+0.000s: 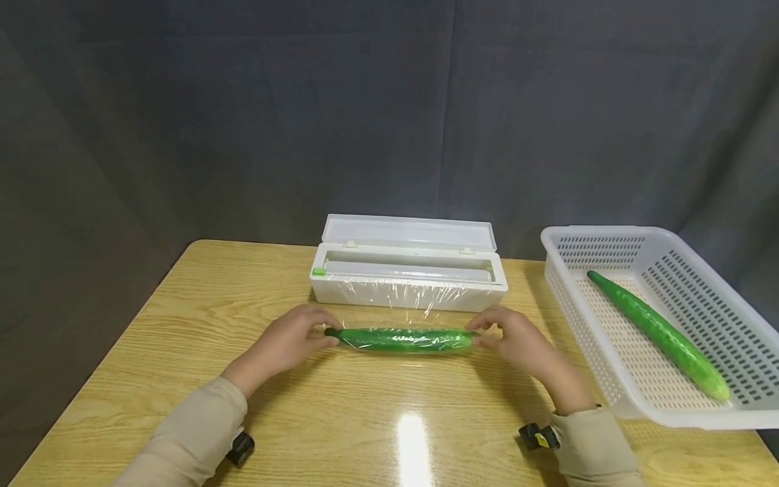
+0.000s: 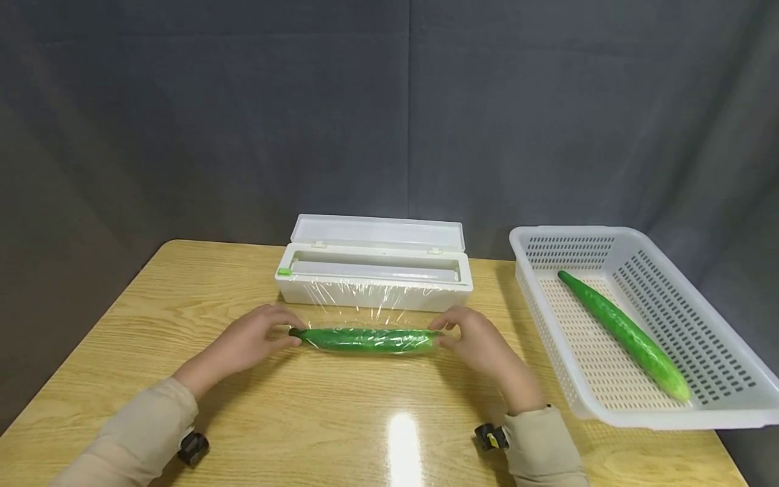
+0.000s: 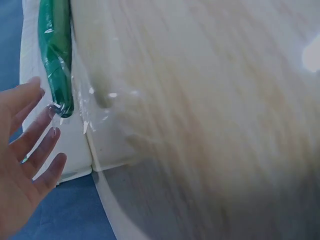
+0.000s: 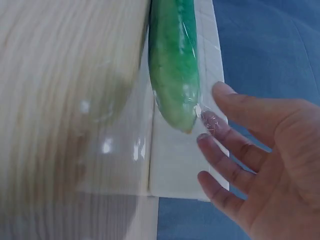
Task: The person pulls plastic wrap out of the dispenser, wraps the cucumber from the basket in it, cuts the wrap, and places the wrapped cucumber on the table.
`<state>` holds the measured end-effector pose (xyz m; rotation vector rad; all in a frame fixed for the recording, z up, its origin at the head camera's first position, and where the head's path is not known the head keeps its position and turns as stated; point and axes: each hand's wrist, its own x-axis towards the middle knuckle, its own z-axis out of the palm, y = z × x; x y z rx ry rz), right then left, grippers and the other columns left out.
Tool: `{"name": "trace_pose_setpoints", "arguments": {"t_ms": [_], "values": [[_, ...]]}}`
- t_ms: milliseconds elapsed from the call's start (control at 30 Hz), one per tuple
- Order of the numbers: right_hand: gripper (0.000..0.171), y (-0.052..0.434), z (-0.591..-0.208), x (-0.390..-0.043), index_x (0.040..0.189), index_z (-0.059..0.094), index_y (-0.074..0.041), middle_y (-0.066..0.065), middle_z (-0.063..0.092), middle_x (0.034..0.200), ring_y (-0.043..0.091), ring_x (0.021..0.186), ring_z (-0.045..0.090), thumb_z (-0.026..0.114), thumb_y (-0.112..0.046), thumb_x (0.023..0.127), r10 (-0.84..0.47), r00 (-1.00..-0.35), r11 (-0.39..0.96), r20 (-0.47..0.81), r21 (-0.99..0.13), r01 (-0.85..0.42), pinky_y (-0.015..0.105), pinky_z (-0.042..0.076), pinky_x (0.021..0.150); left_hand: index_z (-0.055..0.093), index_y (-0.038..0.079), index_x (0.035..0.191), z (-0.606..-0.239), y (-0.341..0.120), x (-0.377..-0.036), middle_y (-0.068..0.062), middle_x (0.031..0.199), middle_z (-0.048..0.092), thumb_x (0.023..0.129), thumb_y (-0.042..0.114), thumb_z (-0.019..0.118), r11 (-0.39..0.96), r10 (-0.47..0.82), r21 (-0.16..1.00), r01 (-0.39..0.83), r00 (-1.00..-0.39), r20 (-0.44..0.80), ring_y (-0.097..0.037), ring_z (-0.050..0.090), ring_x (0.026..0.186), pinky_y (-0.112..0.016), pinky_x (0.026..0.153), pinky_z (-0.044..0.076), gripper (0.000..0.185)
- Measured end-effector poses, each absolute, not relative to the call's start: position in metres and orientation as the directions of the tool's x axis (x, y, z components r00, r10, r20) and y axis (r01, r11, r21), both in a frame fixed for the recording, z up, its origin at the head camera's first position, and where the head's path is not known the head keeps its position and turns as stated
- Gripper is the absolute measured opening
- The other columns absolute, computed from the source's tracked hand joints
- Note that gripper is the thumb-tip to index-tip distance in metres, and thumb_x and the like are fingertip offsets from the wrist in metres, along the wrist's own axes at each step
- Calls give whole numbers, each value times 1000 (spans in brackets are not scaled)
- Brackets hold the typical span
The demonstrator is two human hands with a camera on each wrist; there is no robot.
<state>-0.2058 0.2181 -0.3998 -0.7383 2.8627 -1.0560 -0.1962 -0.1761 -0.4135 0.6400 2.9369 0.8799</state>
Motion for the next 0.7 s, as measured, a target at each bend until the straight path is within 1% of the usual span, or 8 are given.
{"name": "trace_pose_setpoints", "arguments": {"t_ms": [100, 200, 367, 467, 567, 700], "values": [[25, 216, -401, -206, 103, 73, -7, 2, 67, 103, 27, 97, 59, 79, 0, 81, -456, -880, 661, 131, -612, -434, 48, 49, 87, 73, 17, 112, -415, -173, -198, 1, 118, 66, 84, 22, 81, 770, 414, 495, 404, -905, 95, -21, 60, 111, -45, 95, 49, 29], [29, 214, -402, -206, 106, 72, -6, 4, 67, 104, 28, 97, 59, 80, 2, 79, -459, -879, 660, 129, -613, -435, 48, 50, 86, 72, 17, 114, -417, -172, -200, 0, 118, 66, 82, 22, 83, 778, 419, 484, 401, -905, 77, -19, 61, 107, -44, 92, 50, 34], [33, 213, -405, -210, 107, 71, -2, 7, 66, 103, 30, 95, 60, 80, 5, 77, -471, -870, 640, 144, -623, -449, 49, 51, 84, 71, 18, 113, -417, -171, -205, 2, 115, 67, 80, 18, 84, 784, 428, 477, 398, -902, 50, -14, 60, 95, -41, 86, 51, 35], [33, 210, -408, -214, 104, 70, -2, 6, 64, 100, 27, 93, 59, 81, 5, 74, -464, -876, 640, 134, -633, -436, 47, 51, 84, 71, 18, 111, -418, -170, -208, 5, 110, 68, 81, 16, 83, 781, 429, 488, 391, -903, 37, -12, 60, 92, -39, 85, 51, 33], [32, 208, -409, -217, 102, 69, -3, 5, 63, 97, 25, 91, 57, 81, 6, 74, -460, -880, 645, 119, -636, -424, 47, 50, 84, 71, 16, 110, -419, -169, -211, 5, 108, 68, 84, 12, 80, 764, 433, 519, 384, -901, 30, -13, 61, 94, -39, 86, 52, 28], [28, 208, -409, -218, 101, 69, -2, 6, 64, 97, 26, 92, 58, 78, 7, 77, -446, -889, 656, 102, -639, -402, 47, 52, 83, 70, 14, 113, -420, -168, -215, 3, 110, 68, 88, 10, 75, 736, 425, 582, 347, -905, 3, -16, 62, 98, -40, 88, 51, 26]]}}
